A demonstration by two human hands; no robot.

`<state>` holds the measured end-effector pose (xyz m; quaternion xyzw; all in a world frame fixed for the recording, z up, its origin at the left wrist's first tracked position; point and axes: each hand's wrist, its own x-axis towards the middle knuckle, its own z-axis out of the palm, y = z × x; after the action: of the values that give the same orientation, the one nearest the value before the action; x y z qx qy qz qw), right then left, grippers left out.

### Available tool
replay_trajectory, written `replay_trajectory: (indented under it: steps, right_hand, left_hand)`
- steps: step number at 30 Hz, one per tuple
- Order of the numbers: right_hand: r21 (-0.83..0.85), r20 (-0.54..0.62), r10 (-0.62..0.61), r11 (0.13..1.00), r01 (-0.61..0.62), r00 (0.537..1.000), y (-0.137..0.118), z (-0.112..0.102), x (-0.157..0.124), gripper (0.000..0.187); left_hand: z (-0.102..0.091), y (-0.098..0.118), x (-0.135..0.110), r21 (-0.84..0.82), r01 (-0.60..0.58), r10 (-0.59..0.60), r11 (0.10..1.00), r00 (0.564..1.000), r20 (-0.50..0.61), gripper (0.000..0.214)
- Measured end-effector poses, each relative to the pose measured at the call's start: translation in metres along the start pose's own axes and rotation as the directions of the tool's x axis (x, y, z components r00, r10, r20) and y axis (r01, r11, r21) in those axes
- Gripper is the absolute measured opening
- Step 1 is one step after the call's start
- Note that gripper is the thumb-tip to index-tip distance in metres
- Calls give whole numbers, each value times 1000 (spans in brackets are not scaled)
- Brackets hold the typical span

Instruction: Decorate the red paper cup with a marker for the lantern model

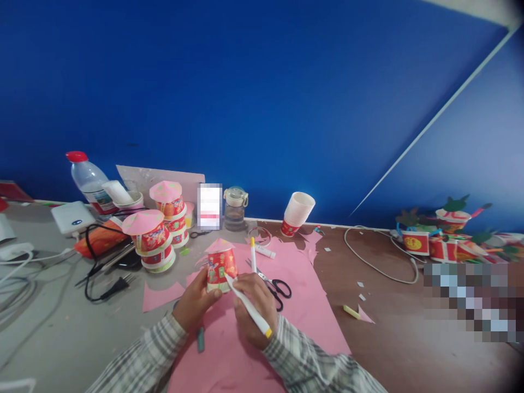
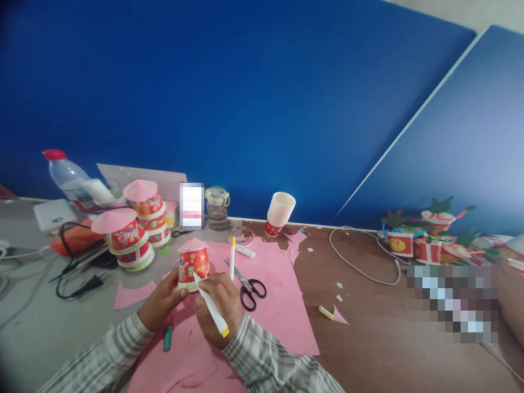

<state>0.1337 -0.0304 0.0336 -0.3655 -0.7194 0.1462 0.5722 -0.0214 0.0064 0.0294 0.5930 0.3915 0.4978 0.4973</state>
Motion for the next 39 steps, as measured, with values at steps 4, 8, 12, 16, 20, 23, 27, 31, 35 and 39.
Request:
replay_trajectory:
  steps: [4, 8, 12, 16, 20, 23, 27, 31, 35, 39]
  right_hand:
    - [-15, -8, -3, 1000, 2, 1000, 0, 0, 0, 24]
    - [-13, -24, -9, 1000, 9, 1000, -1, 0, 1, 22]
    - [-10, -43, -12, 1000, 12, 999, -2, 0, 1, 20]
    - [2, -35, 0, 1000, 0, 999, -1, 0, -1, 22]
    - [7, -21, 15, 1000, -15, 1000, -1, -1, -1, 22]
    - [2, -19, 18, 1000, -18, 1000, -1, -2, 0, 21]
    - [4, -15, 17, 1000, -17, 1000, -1, -2, 0, 22]
    - [13, -9, 22, 1000, -22, 1000, 0, -2, 1, 23]
    - [6, -11, 9, 1000, -9, 1000, 0, -1, 0, 22]
    - [-14, -45, -7, 1000, 6, 999, -2, -2, 1, 18]
  left_hand:
    - [0, -2, 0, -12, 6, -6, 1000, 1000, -6, 47]
    - [-2, -5, 0, 15, -3, 3, 1000, 1000, -4, 46]
    - [-2, -4, 0, 46, -6, 6, 999, 1000, -1, 47]
    - [-1, -2, 0, 36, -1, 1, 999, 1000, 1, 47]
    - [-2, -3, -1, 19, -6, 6, 1000, 1000, 8, 48]
    - [-2, -3, -1, 35, -8, 8, 999, 1000, 2, 48]
    - [-2, -2, 0, 52, -7, 7, 999, 1000, 1, 46]
    - [-1, -1, 0, 39, -1, 1, 999, 1000, 1, 47]
    - [-2, -2, 0, 43, -3, 3, 999, 1000, 5, 47]
    - [-2, -3, 0, 36, -6, 6, 999, 1000, 0, 46]
